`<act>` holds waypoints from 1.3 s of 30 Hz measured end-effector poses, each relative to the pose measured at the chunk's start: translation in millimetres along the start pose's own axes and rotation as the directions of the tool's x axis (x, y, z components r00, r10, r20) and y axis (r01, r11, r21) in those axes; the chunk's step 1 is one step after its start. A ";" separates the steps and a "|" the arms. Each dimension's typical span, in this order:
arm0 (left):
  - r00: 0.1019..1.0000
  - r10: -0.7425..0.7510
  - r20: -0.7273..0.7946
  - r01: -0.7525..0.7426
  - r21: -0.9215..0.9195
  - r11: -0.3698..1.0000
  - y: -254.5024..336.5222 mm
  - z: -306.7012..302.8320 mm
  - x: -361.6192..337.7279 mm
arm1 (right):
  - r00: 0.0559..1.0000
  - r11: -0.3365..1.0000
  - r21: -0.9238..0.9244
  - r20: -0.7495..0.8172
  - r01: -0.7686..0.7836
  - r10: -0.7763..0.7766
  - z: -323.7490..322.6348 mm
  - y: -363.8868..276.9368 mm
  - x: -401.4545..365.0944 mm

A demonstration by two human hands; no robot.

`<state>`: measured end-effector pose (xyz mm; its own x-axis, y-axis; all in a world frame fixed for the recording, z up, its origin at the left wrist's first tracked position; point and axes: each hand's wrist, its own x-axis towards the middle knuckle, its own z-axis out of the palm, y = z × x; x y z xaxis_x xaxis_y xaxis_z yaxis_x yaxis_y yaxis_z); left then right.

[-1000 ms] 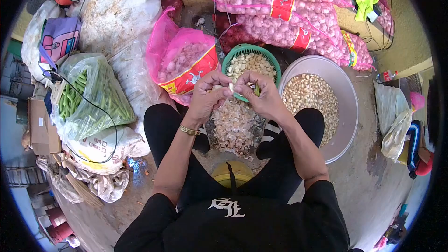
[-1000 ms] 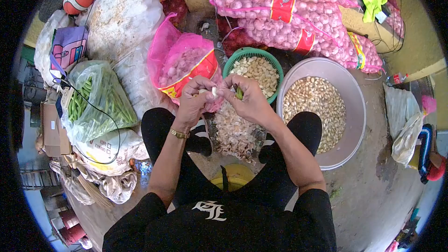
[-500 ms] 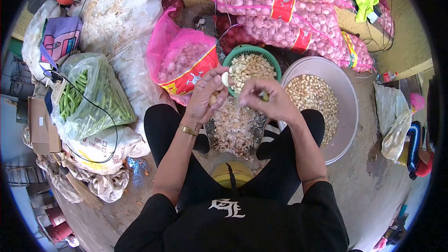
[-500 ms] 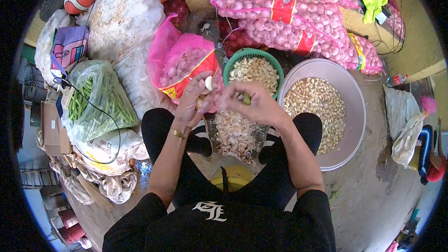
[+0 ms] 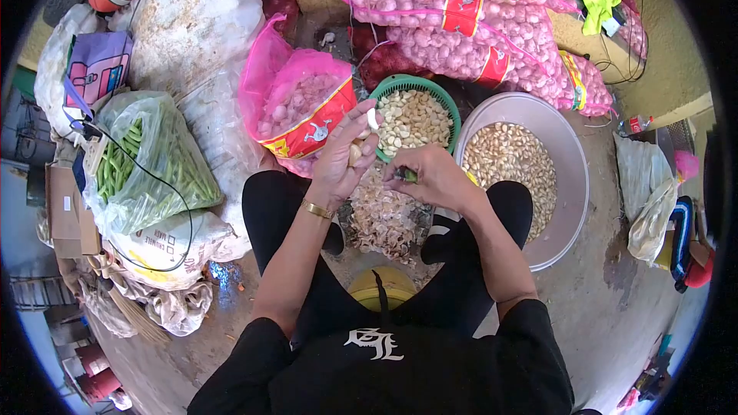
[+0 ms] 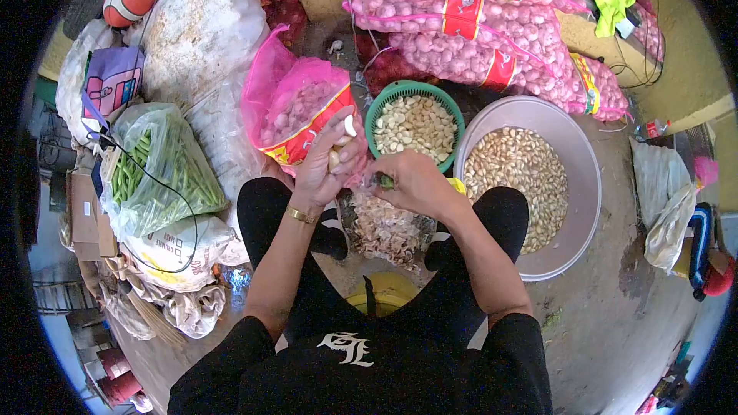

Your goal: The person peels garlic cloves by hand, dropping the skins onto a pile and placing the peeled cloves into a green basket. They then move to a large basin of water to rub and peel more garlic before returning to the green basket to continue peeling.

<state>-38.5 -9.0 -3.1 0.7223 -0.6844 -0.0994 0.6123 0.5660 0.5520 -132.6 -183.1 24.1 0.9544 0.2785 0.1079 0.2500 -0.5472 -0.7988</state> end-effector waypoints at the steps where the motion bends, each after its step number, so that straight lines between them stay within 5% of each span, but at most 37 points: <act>1: 1.000 -0.021 0.004 0.021 -0.017 1.000 -1.9 -1.6 7.5 | 1.000 1.000 -0.002 -0.002 -0.001 0.001 2.0 4.9 -2.6; 6: 0.964 -0.025 -0.264 0.055 0.109 0.993 -29.7 -12.4 61.9 | 0.981 0.956 -0.280 0.145 -0.086 0.131 8.2 21.3 -18.7; 7: 0.927 -0.009 -0.376 0.079 0.172 0.982 -35.3 -15.8 68.9 | 0.980 0.955 -0.282 0.144 -0.092 0.137 6.4 21.9 -19.7; 11: 0.916 -0.053 -0.399 0.121 0.147 0.982 -59.4 -40.5 86.3 | 0.975 0.960 -0.222 0.108 -0.169 0.196 -5.9 18.8 -21.7; 19: 0.944 -0.076 -0.320 0.110 0.087 0.990 -62.5 -29.4 94.4 | 0.980 0.954 -0.222 -0.035 -0.200 0.197 -14.8 20.7 -25.4; 22: 0.970 -0.106 -0.217 0.123 0.064 0.990 -57.2 -19.1 81.6 | 0.928 0.937 -0.123 -0.232 -0.326 0.293 -16.9 16.0 -19.7; 24: 0.989 -0.142 -0.038 0.145 0.120 0.982 -47.1 -16.4 71.5 | 0.898 0.968 0.137 -0.363 -0.211 0.248 -15.8 12.9 -13.1; 27: 0.990 -0.142 -0.008 0.142 0.112 0.984 -37.8 -3.4 53.8 | 0.823 0.977 0.156 -0.528 -0.148 0.209 -7.4 11.2 -4.7; 31: 0.992 -0.123 0.038 0.119 0.106 0.987 -23.0 19.6 23.5 | 0.838 0.982 0.179 -0.526 -0.057 0.144 3.4 10.1 11.1; 34: 0.993 -0.089 0.082 0.078 0.130 0.988 -19.7 12.3 16.3 | 0.892 0.938 0.326 -0.382 -0.115 0.242 6.4 9.3 19.9; 36: 0.994 -0.081 0.070 0.069 0.150 0.986 -20.1 7.4 14.2 | 0.875 0.923 0.384 -0.458 0.039 0.154 16.4 14.6 27.9; 39: 0.998 -0.054 0.042 0.043 0.233 0.971 -16.1 6.9 9.7 | 0.897 0.948 0.313 -0.435 0.064 0.083 21.0 15.3 31.6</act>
<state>-43.6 -28.0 -7.3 0.6743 -0.7324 -0.0946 0.5507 0.4133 0.7252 -102.1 -166.1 2.9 0.9475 -0.1392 0.2878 0.2468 -0.2537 -0.9353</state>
